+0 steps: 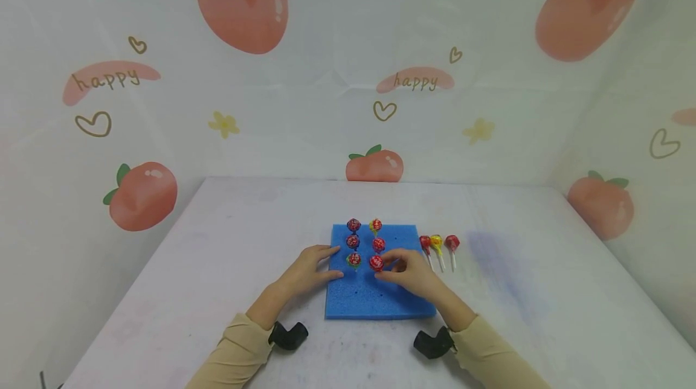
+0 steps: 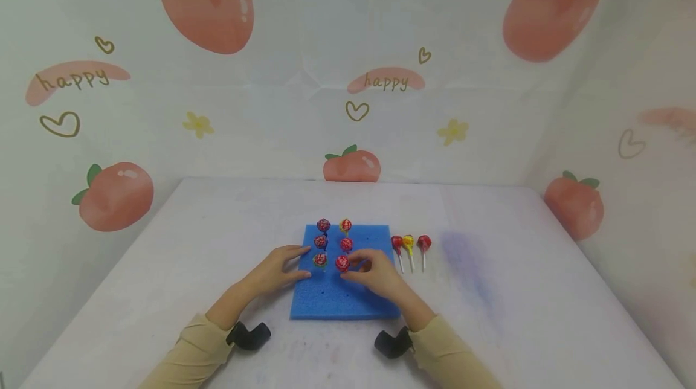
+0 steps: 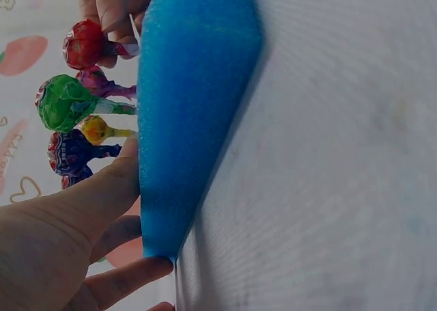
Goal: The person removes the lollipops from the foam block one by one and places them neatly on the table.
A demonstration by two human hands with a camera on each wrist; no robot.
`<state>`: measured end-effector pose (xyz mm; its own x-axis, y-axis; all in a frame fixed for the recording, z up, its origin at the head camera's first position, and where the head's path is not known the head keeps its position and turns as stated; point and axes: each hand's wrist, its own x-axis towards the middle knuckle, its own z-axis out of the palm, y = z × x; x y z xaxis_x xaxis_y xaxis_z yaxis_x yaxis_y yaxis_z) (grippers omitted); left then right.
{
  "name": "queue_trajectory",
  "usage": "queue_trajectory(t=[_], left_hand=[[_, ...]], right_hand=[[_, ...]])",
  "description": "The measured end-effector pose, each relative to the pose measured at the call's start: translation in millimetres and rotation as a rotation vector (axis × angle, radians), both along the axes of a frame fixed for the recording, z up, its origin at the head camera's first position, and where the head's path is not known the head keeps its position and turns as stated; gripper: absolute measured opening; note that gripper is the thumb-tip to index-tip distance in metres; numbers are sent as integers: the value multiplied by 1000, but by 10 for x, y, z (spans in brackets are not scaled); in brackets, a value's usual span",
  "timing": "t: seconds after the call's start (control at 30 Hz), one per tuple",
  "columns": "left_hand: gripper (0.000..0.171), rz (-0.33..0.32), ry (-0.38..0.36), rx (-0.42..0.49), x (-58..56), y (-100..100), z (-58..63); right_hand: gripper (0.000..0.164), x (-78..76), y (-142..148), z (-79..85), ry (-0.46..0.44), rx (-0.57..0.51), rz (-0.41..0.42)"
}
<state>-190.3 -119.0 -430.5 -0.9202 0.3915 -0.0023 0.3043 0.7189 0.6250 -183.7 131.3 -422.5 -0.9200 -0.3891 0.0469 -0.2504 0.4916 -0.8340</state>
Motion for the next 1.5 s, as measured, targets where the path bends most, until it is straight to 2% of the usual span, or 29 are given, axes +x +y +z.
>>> queue_trajectory(t=[0.47,1.07,1.27,1.5], left_hand=[[61,2,-9,-7,14,2,27],[60,-22,22,4,16,-13,19],[60,-26,31,-7,13,-17,13],[60,-11,25,-9,14,-7,13]], right_hand=[[23,23,-16,40,29,-8,1],[26,26,11,147,-56,-65,-22],[27,21,49,200,-35,-99,-20],[25,11,120,250,-35,-103,-65]])
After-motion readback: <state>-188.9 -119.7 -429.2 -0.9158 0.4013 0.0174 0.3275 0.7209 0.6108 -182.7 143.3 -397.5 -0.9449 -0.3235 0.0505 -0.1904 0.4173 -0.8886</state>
